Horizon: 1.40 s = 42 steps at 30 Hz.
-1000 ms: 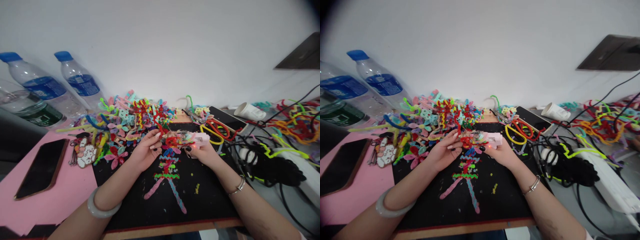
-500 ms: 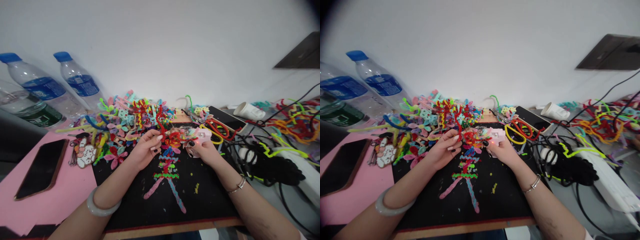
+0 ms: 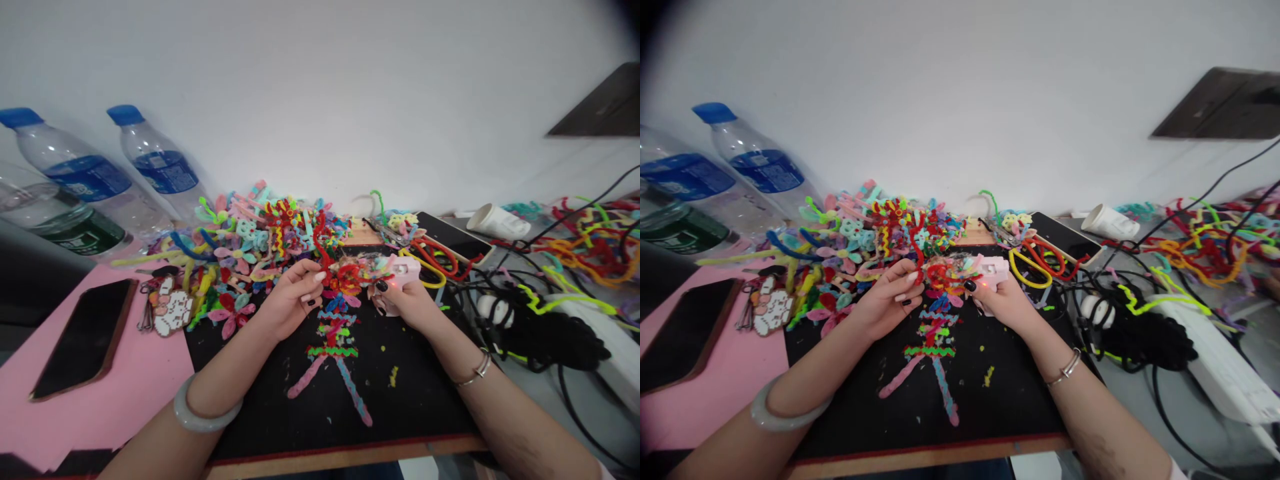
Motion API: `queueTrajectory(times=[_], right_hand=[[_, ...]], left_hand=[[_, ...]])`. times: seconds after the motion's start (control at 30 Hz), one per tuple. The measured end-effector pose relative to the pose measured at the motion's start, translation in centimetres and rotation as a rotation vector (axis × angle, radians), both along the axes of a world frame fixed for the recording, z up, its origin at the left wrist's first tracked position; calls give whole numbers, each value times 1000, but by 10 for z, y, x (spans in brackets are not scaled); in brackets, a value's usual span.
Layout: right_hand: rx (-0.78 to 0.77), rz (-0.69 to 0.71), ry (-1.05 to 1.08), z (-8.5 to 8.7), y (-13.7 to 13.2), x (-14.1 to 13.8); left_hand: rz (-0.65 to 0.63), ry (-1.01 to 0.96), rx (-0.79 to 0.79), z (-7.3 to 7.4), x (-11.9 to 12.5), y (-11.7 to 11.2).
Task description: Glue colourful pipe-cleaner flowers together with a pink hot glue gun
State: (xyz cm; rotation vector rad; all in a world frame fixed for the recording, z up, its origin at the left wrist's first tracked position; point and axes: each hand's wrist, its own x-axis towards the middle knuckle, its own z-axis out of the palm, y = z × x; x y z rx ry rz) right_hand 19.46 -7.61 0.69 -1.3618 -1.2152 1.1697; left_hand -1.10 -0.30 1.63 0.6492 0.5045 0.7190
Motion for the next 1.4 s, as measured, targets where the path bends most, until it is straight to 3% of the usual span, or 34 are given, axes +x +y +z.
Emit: queueTrajectory(times=[0.43,0.83,1.07,1.27,1.4], right_hand=[[-23,-12,-11,1,0,0],[75,-56,-100,4,2,1],[261,-297,-551,3,12,11],[222,-358,-995,-2,16,17],[314,-321,-1088,-2,15,15]], left_hand=[[-9,-2,-8,0,0,0],[-15,-49,-20,-1,-2,1],[-9,10,36,-2,1,1],[-29,187,240,-6,4,-5],[-89,261,390,-7,6,-6]])
